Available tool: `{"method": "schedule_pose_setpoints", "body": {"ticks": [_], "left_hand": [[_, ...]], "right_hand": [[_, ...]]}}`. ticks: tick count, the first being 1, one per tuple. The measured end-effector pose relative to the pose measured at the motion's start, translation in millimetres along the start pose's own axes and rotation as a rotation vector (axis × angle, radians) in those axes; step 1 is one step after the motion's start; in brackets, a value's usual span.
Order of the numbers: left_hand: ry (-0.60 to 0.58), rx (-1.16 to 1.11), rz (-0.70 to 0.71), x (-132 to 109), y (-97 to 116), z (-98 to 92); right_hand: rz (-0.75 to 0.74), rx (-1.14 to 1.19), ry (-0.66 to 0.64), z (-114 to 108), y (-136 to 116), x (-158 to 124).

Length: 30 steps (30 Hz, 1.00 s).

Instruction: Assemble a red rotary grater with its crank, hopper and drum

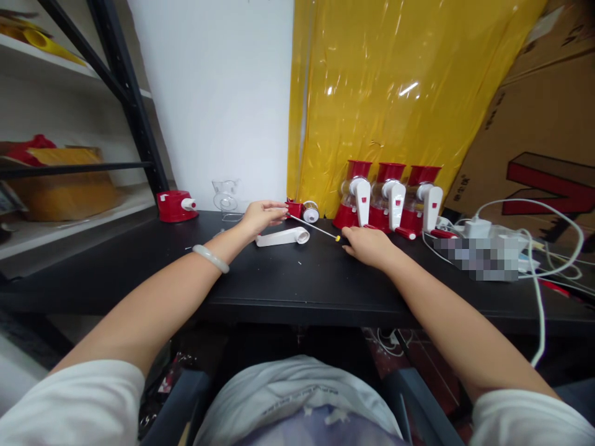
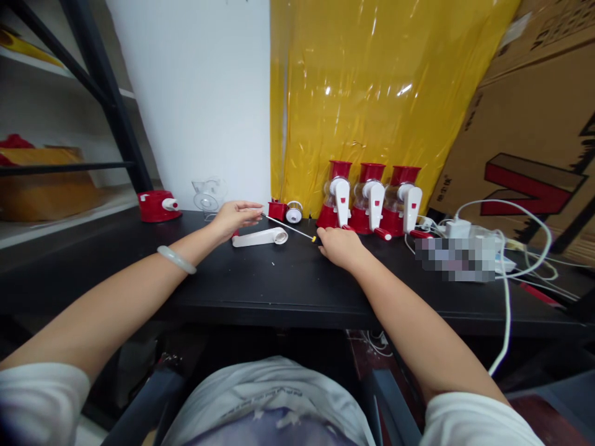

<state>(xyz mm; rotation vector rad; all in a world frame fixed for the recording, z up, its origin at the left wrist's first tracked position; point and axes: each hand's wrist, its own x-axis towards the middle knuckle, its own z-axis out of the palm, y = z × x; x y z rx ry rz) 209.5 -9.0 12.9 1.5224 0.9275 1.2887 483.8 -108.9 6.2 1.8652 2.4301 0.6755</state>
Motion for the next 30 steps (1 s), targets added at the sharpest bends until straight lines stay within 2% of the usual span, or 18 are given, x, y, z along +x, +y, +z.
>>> {"method": "schedule_pose_setpoints", "body": {"ticks": [10, 30], "left_hand": [[0.034, -0.034, -0.025, 2.6, -0.3, 1.6], [0.003, -0.001, -0.027, -1.6, 2.3, 3.4]], "right_hand": [[0.002, 0.003, -0.007, 0.4, 0.6, 0.0], [0.004, 0.002, 0.000, -0.1, 0.0, -0.1]]}}
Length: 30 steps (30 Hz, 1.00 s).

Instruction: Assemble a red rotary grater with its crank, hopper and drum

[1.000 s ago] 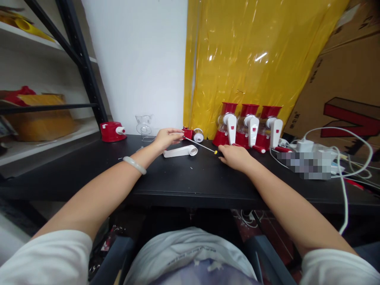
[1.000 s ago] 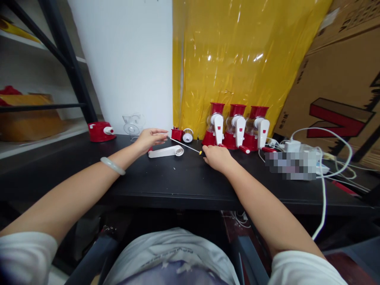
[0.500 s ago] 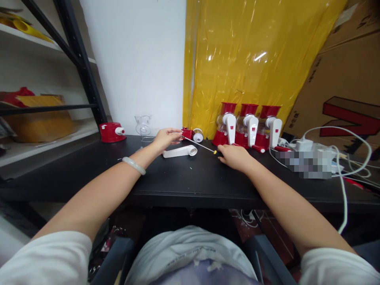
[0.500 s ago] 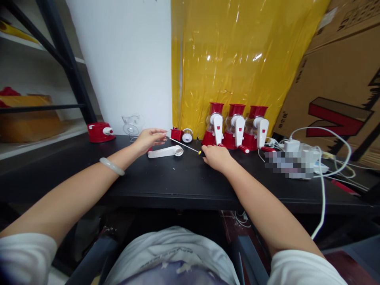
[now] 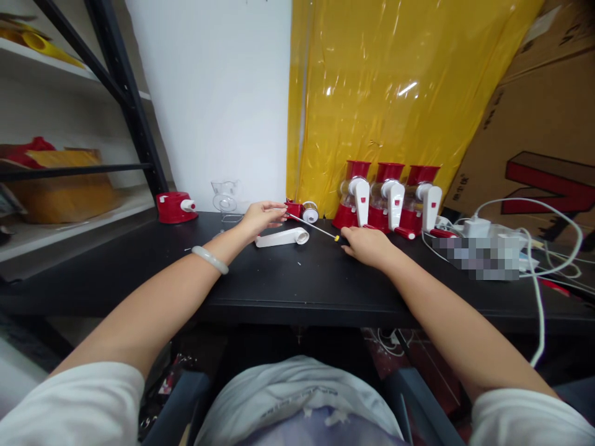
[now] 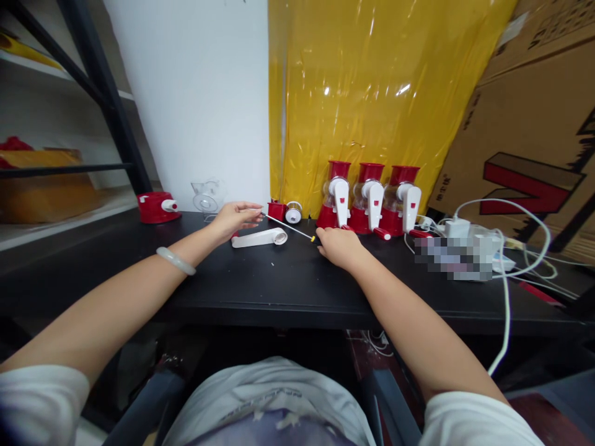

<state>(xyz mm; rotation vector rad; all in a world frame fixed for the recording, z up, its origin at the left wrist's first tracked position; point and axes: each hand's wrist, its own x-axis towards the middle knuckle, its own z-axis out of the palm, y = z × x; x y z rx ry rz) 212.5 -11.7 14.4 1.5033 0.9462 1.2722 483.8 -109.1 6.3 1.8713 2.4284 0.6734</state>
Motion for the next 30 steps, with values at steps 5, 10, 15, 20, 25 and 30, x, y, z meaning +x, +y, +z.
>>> {"method": "schedule_pose_setpoints", "body": {"ticks": [5, 10, 15, 20, 25, 30], "left_hand": [[0.001, 0.097, -0.044, 4.9, -2.2, -2.2], [-0.020, 0.617, 0.050, 10.1, -9.6, -12.1], [-0.343, 0.941, 0.272, 1.8, -11.9, -11.5], [-0.403, 1.092, 0.304, 0.6, -17.9, -8.8], [-0.224, 1.118, 0.285, 7.2, -20.7, -17.2], [0.204, 0.934, 0.275, 20.4, -16.4, -28.7]], "right_hand": [[0.001, 0.010, 0.006, 0.9, 0.5, -0.2], [0.017, 0.012, 0.006, -0.2, -0.3, -0.4], [0.050, 0.012, 0.008, -1.7, -0.8, -0.2], [0.078, 0.044, 0.008, -1.7, 0.7, 1.0], [0.085, 0.102, 0.048, -2.0, 1.2, 2.1], [0.097, 0.211, 0.115, -2.2, 1.4, 3.4]]}}
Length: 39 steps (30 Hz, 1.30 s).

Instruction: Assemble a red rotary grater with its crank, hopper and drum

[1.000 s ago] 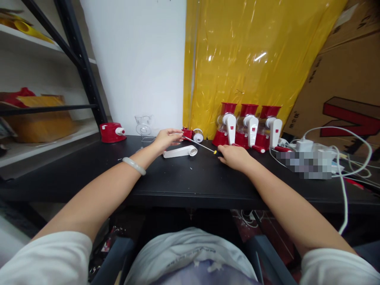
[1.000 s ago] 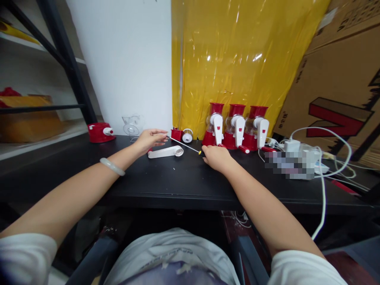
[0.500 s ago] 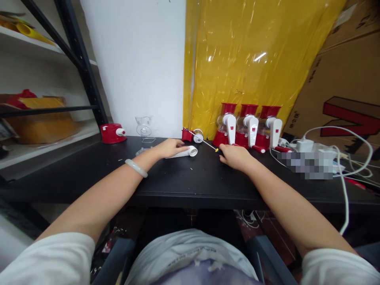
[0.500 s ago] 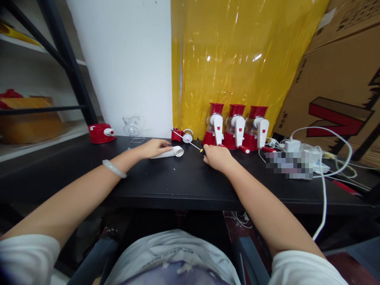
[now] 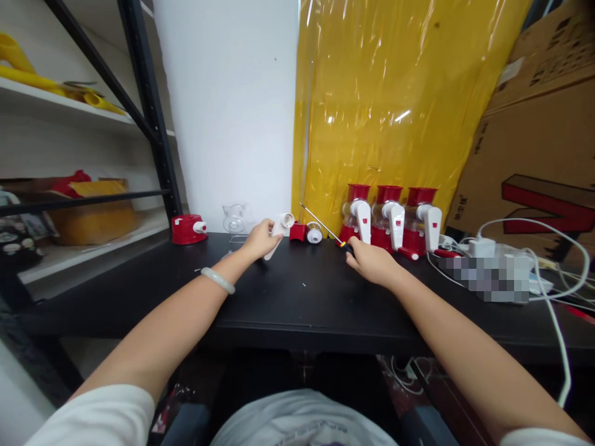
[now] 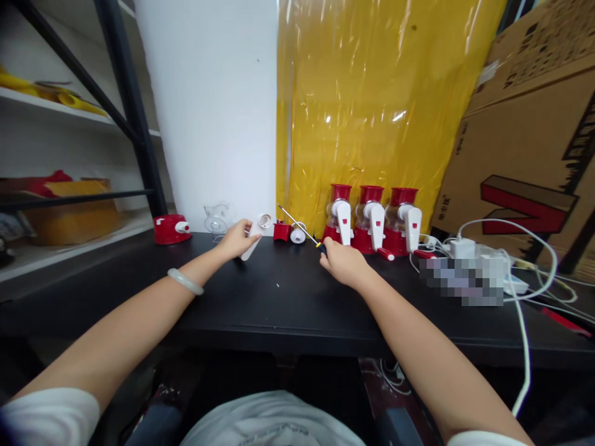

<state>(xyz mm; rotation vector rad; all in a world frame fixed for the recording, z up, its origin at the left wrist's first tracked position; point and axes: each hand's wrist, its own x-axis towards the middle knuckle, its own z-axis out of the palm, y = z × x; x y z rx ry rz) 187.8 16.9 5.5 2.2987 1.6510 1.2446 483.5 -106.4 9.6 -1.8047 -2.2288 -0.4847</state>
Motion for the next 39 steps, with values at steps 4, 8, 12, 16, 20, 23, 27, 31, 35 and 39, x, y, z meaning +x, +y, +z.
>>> {"method": "schedule_pose_setpoints", "body": {"ticks": [4, 8, 12, 16, 20, 23, 27, 31, 35, 39], "left_hand": [[0.166, -0.100, -0.085, 6.6, -2.8, -2.6], [0.212, -0.235, -0.035, 7.4, -4.7, 0.6], [0.187, -0.377, 0.011, 9.7, -9.3, 7.9], [0.134, -0.483, 0.037, 10.9, -11.6, 13.3], [0.125, -0.536, 0.039, 10.1, -11.1, 15.2], [0.130, -0.532, 0.031, 10.0, -11.6, 15.9], [0.124, -0.523, 0.039, 10.1, -12.0, 16.7], [0.115, -0.510, 0.049, 9.3, -10.2, 16.5], [0.113, -0.452, 0.077, 6.1, -6.4, 13.4], [0.131, -0.324, 0.130, 1.1, -1.7, 6.3]], "right_hand": [[0.003, 0.062, 0.077, -1.7, 2.3, 0.6], [-0.017, 0.074, 0.124, -3.0, 5.4, 0.8], [-0.064, 0.099, 0.178, -3.5, 6.6, 0.2], [-0.108, 0.135, 0.219, -3.6, 6.5, -0.7], [-0.110, 0.157, 0.227, -3.3, 7.3, -1.1], [-0.115, 0.165, 0.218, -3.6, 7.6, -1.4], [-0.121, 0.170, 0.215, -3.8, 7.5, -1.5], [-0.122, 0.163, 0.221, -3.0, 7.8, -1.1], [-0.121, 0.161, 0.217, -2.8, 7.8, -0.9], [-0.123, 0.152, 0.213, -2.5, 7.6, -1.1]]}}
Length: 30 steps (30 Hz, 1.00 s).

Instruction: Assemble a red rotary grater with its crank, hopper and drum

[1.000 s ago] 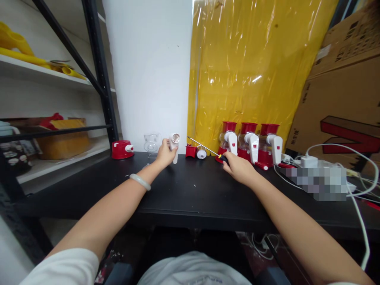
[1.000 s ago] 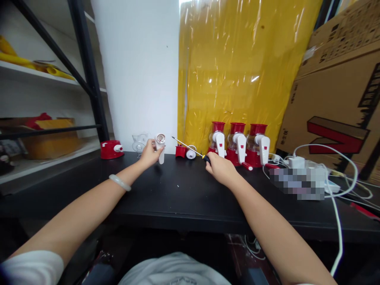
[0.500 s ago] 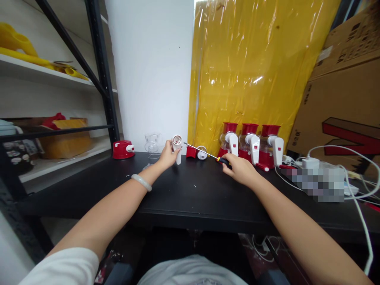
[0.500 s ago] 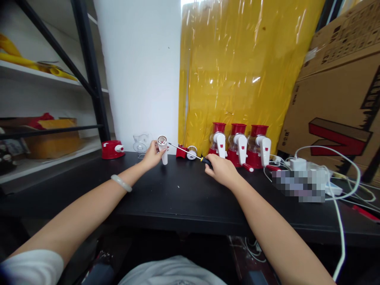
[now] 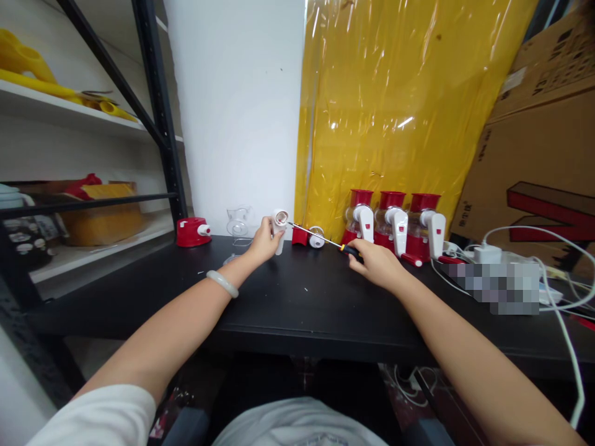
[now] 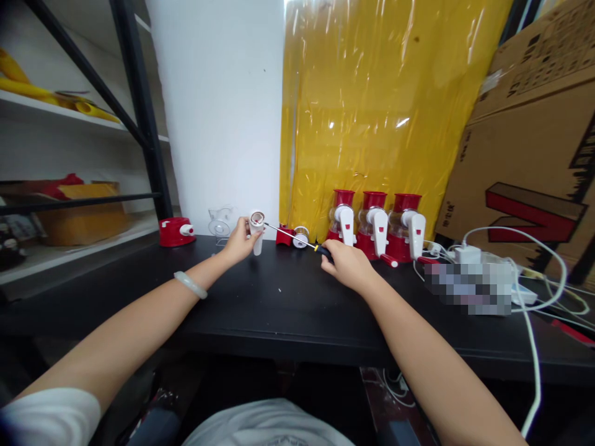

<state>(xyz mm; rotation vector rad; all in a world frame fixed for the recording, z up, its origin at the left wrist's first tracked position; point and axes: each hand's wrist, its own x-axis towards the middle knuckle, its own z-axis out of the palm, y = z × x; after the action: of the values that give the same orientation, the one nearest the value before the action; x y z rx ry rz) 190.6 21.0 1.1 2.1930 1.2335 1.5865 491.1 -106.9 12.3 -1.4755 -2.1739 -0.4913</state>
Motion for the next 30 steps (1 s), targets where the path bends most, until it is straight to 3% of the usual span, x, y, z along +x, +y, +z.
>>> {"method": "schedule_pose_setpoints", "body": {"ticks": [10, 20, 30], "left_hand": [[0.038, 0.189, 0.011, -3.9, 8.6, -6.8], [0.051, 0.358, -0.040, -12.4, 35.8, -14.3], [0.056, 0.388, -0.053, -13.8, 38.7, -14.3]], "right_hand": [[0.006, -0.006, -0.005, 0.1, -0.5, 0.2], [0.027, -0.009, 0.003, 0.3, -0.1, 1.0], [0.035, -0.021, 0.013, 1.1, 0.4, 1.5]]}}
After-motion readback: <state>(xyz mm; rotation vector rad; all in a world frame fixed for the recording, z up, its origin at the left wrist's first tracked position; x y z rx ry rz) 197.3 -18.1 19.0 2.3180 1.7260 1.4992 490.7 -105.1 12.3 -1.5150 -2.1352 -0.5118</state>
